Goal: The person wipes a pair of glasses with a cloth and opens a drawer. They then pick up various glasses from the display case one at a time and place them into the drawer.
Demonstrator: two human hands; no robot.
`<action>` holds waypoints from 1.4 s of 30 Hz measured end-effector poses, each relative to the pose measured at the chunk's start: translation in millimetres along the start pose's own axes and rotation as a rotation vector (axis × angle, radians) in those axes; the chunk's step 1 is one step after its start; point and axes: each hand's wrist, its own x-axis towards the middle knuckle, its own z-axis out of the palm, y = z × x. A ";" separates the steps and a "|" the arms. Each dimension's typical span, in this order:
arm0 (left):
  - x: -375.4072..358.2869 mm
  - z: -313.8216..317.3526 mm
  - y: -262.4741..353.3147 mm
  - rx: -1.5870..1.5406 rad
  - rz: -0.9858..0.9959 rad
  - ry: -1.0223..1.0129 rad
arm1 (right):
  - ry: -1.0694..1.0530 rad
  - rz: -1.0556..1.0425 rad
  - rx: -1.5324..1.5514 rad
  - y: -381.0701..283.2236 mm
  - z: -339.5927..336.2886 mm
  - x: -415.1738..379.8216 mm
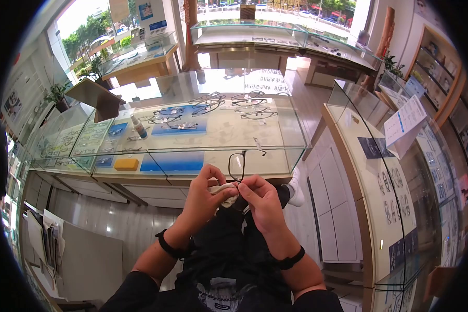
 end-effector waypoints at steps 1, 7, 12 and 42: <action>0.7 -2.5 1.7 -0.060 -0.063 0.016 | -0.008 0.009 0.028 -0.7 -0.1 -0.5; 10.0 -13.6 -0.7 -0.104 0.079 0.031 | -0.045 0.069 -0.044 -5.0 -1.5 -4.1; 19.5 -18.7 6.1 0.058 0.145 0.095 | -0.138 0.077 -0.200 -5.1 11.0 -10.3; 102.2 -325.8 -136.2 0.214 -0.048 0.974 | -0.110 0.088 0.108 -31.4 3.7 -9.8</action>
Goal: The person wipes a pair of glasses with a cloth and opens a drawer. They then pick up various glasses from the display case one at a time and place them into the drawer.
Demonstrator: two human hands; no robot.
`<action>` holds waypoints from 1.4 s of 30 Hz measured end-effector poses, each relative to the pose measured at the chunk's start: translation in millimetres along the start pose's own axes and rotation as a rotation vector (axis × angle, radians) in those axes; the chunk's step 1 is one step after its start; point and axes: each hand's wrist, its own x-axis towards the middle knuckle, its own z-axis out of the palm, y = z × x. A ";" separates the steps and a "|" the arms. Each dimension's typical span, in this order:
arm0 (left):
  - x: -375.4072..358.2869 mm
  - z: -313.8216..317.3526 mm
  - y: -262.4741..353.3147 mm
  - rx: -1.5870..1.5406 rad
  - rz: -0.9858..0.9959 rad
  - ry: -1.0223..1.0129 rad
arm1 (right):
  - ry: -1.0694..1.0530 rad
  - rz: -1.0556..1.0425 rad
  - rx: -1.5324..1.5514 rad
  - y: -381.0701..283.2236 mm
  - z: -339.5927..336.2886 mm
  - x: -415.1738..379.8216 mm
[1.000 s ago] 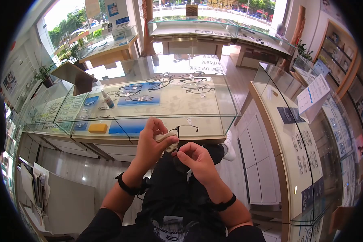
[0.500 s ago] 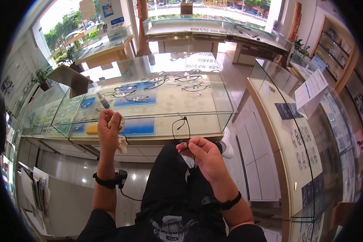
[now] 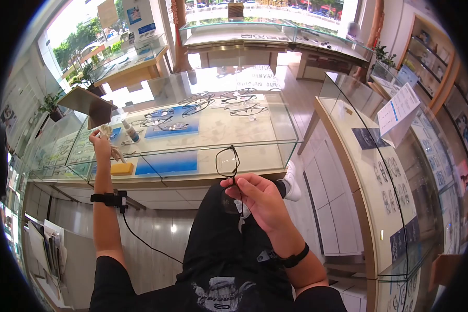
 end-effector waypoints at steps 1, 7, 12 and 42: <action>6.8 3.1 -0.2 -0.003 0.000 0.000 | 0.014 -0.006 -0.015 -0.4 0.6 -0.6; 51.3 12.4 -76.3 0.248 0.173 -0.047 | -0.002 -0.002 0.001 -3.6 1.4 -2.4; -76.5 9.1 38.4 0.238 0.380 0.099 | 0.011 0.031 0.000 -3.4 8.3 -1.4; -312.0 -2.4 144.3 -0.713 -0.070 -1.067 | -0.010 0.106 -0.490 22.6 57.6 -24.5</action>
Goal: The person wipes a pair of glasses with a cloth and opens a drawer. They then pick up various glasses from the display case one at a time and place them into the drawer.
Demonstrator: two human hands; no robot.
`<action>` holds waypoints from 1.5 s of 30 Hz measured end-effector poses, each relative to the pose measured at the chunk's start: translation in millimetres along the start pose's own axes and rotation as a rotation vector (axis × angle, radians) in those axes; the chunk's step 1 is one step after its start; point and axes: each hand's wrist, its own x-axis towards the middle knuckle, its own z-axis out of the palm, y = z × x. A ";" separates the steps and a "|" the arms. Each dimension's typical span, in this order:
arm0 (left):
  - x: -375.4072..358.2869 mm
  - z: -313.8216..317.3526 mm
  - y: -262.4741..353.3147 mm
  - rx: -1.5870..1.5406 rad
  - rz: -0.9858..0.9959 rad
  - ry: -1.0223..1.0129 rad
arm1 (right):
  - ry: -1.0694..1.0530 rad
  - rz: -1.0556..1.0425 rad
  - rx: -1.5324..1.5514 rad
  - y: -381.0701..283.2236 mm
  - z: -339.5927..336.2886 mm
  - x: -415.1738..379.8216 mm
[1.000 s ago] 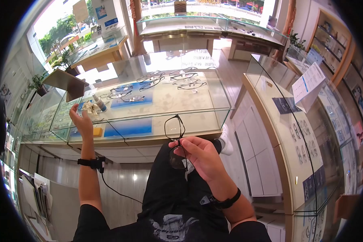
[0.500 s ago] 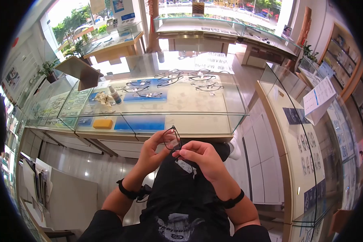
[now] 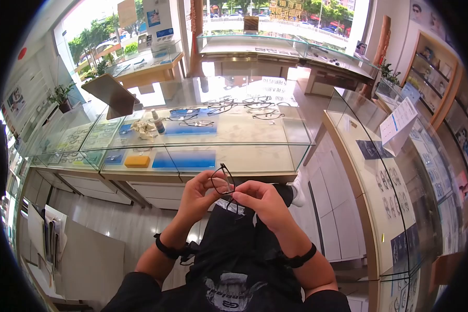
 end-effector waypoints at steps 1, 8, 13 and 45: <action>-3.3 0.9 2.3 -0.007 0.006 -0.014 | -0.002 0.007 -0.012 -1.2 3.0 -4.6; -15.7 1.1 -5.4 0.000 0.097 0.056 | 0.164 -0.100 -0.007 -0.3 5.6 -23.6; -25.4 -5.2 -6.6 0.158 -0.289 -0.031 | 0.275 -0.278 0.159 0.2 -4.6 -13.3; 60.0 -318.8 -41.1 1.292 0.213 0.730 | -0.018 0.216 0.438 -8.9 9.3 262.8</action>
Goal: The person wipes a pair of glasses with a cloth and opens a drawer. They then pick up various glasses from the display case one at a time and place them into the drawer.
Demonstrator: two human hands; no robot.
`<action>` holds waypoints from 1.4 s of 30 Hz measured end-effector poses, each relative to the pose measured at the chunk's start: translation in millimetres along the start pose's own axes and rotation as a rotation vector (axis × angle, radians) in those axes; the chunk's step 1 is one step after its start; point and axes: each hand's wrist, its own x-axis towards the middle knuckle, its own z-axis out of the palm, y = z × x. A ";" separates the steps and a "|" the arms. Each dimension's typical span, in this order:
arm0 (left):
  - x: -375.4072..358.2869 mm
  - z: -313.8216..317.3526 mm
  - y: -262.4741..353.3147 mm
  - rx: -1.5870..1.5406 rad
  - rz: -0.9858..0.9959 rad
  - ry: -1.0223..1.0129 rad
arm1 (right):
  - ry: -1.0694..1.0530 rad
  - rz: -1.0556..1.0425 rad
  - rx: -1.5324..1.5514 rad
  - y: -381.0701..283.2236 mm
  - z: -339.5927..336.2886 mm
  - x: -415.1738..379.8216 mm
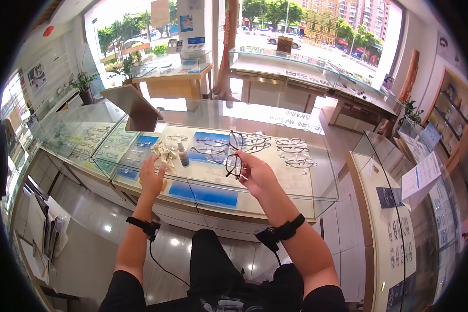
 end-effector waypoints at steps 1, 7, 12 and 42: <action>6.2 5.4 -13.8 0.193 -0.042 -0.019 | 0.068 0.034 0.029 -1.7 5.6 24.4; 15.2 7.3 -19.6 0.442 -0.146 -0.124 | 0.214 0.028 0.175 -0.9 35.8 134.9; 18.5 2.7 -13.5 0.438 -0.138 -0.146 | 0.293 0.072 0.270 10.6 47.9 202.8; 19.5 10.8 -31.0 0.560 -0.148 -0.195 | 0.271 -0.326 -0.894 -39.8 -81.8 -6.1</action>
